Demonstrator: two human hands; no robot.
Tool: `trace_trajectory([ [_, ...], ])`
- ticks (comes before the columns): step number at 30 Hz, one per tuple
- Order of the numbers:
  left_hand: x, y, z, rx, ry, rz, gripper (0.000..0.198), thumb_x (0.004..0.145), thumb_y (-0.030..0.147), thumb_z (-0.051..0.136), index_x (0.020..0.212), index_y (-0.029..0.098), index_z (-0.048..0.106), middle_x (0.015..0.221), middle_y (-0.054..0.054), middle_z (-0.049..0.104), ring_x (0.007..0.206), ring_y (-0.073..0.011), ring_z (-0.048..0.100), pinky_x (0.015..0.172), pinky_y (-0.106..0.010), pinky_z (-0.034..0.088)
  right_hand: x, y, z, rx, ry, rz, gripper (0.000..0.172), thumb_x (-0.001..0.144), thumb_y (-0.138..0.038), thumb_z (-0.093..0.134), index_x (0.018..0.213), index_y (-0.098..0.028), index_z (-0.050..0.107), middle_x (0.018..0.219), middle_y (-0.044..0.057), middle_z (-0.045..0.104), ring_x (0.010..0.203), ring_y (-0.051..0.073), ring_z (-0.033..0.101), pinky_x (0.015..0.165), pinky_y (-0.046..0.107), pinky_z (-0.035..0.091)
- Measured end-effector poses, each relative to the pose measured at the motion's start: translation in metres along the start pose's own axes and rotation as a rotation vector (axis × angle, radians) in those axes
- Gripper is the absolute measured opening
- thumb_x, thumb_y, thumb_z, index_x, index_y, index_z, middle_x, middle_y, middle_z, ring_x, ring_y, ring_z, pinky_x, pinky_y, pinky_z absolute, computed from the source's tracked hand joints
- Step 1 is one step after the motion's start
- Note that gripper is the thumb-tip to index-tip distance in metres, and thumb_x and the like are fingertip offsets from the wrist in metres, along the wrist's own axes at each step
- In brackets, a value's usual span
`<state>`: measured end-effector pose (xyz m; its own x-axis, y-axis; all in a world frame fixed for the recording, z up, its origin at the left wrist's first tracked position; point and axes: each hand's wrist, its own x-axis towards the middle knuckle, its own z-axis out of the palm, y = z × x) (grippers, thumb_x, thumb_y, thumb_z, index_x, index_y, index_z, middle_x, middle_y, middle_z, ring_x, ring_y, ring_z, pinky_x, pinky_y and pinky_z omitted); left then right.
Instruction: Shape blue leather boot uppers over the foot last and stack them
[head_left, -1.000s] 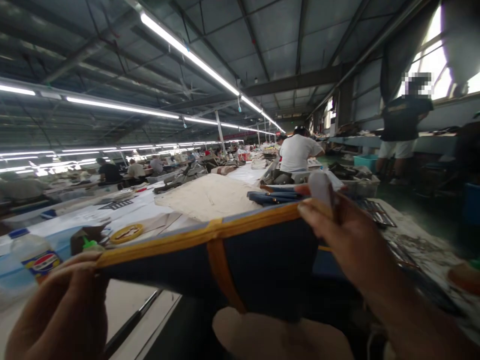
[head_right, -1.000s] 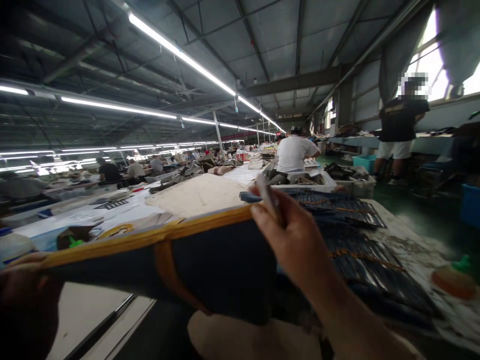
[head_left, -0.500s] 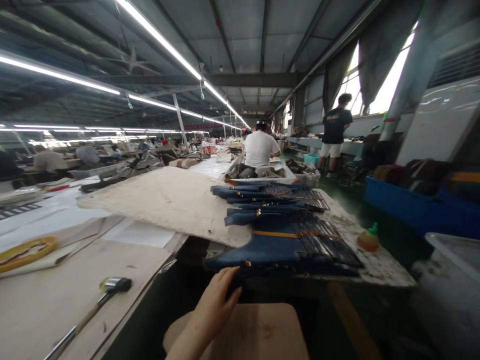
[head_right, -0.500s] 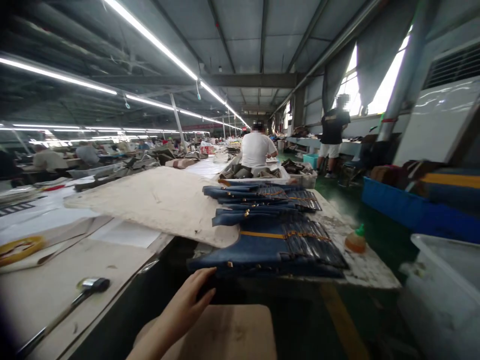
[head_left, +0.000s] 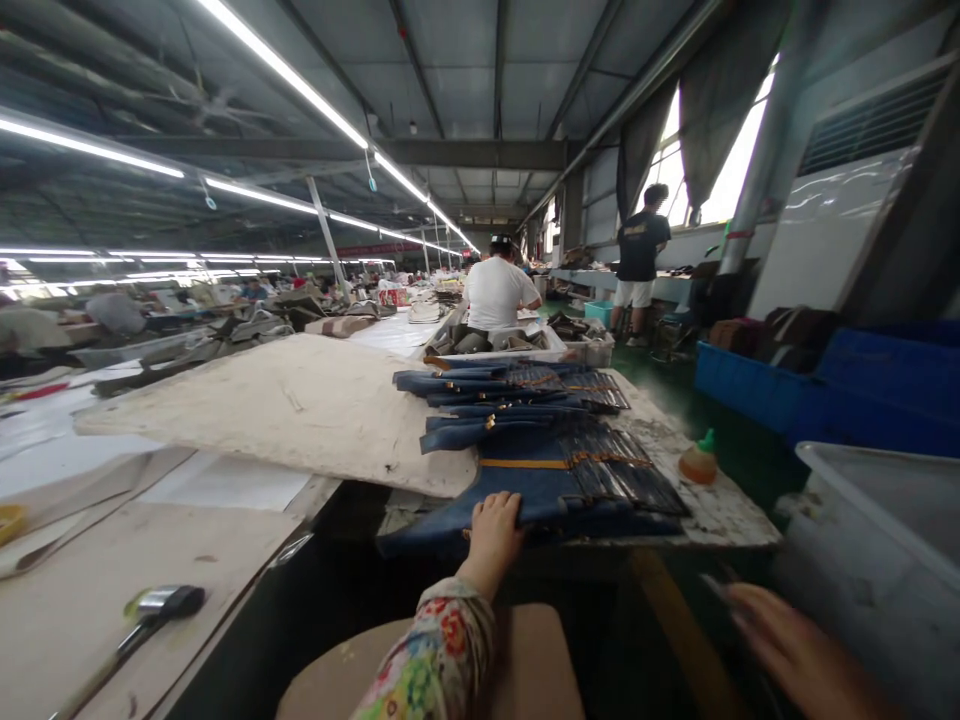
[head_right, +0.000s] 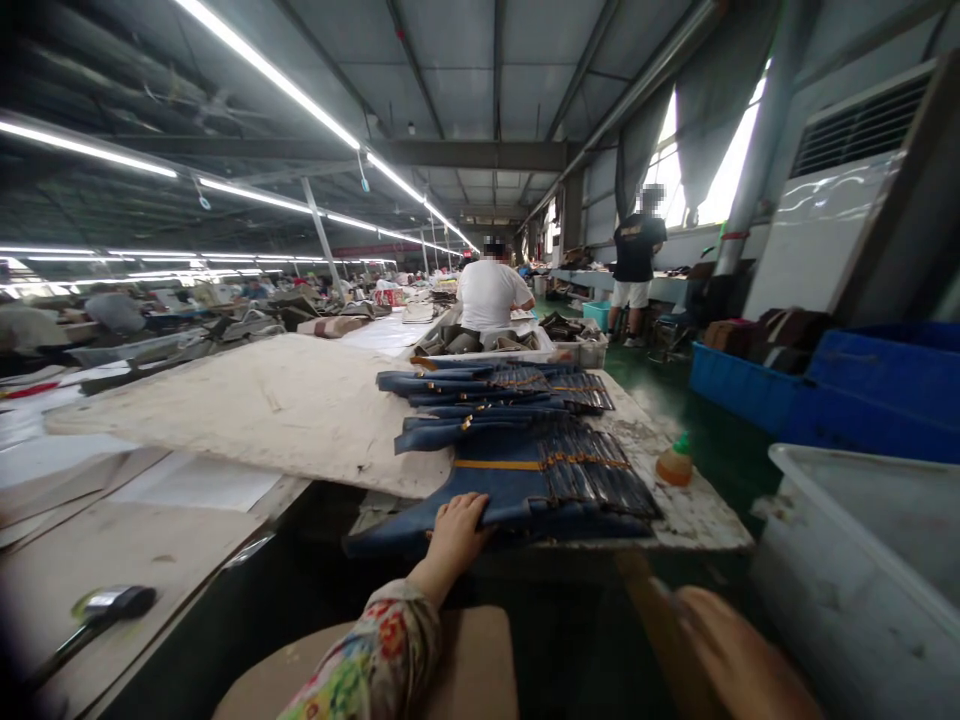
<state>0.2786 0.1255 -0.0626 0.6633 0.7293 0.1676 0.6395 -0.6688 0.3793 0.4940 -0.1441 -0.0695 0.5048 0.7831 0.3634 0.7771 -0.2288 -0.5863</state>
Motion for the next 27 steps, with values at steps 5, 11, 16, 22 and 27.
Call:
trace_trajectory([
  [5,0.014,-0.016,0.005,-0.064,0.037,-0.117,0.030,0.092,0.034,0.041,0.089,0.018,0.067,0.093,-0.010,0.068,0.093,-0.0229,0.059,0.081,-0.032,0.039,0.053,-0.071,0.097,-0.077,-0.370,-0.316,0.041,0.086,-0.016,0.036,0.119,-0.021,0.061,0.131,0.006,0.054,0.123,0.019,0.048,0.105,0.035,0.037],
  [11,0.017,-0.027,0.006,-0.235,0.156,-0.248,0.033,0.091,0.036,0.041,0.079,0.017,0.066,0.076,-0.007,0.068,0.076,-0.0190,0.063,0.066,-0.026,0.039,0.114,-0.101,0.152,-0.121,-0.411,-0.257,0.033,0.088,-0.013,0.044,0.117,-0.014,0.060,0.125,0.014,0.057,0.121,0.023,0.049,0.104,0.041,0.036],
  [16,0.022,-0.049,-0.011,-0.424,0.393,-0.355,0.048,0.091,0.045,0.032,0.080,0.012,0.065,0.070,-0.009,0.066,0.068,-0.0208,0.062,0.061,-0.027,0.042,0.125,-0.073,0.171,-0.130,-0.448,-0.185,0.032,0.089,-0.030,0.054,0.119,-0.016,0.055,0.127,0.010,0.054,0.118,0.024,0.049,0.099,0.049,0.038],
  [22,-0.015,-0.051,-0.068,-0.538,0.679,-0.281,0.051,0.086,0.056,0.035,0.085,0.013,0.064,0.074,-0.006,0.065,0.073,-0.0206,0.060,0.065,-0.027,0.046,0.127,-0.070,0.173,-0.036,-0.475,-0.138,0.030,0.089,-0.034,0.054,0.113,-0.016,0.057,0.119,0.008,0.057,0.109,0.022,0.054,0.095,0.047,0.042],
  [27,-0.080,-0.039,-0.111,-0.452,0.777,-0.096,0.033,0.084,0.046,0.048,0.087,0.018,0.065,0.079,-0.005,0.064,0.078,-0.0202,0.060,0.073,-0.028,0.047,0.124,-0.080,0.166,0.177,-0.404,-0.086,0.027,0.087,-0.035,0.056,0.107,-0.016,0.059,0.116,0.008,0.058,0.108,0.021,0.054,0.095,0.047,0.040],
])
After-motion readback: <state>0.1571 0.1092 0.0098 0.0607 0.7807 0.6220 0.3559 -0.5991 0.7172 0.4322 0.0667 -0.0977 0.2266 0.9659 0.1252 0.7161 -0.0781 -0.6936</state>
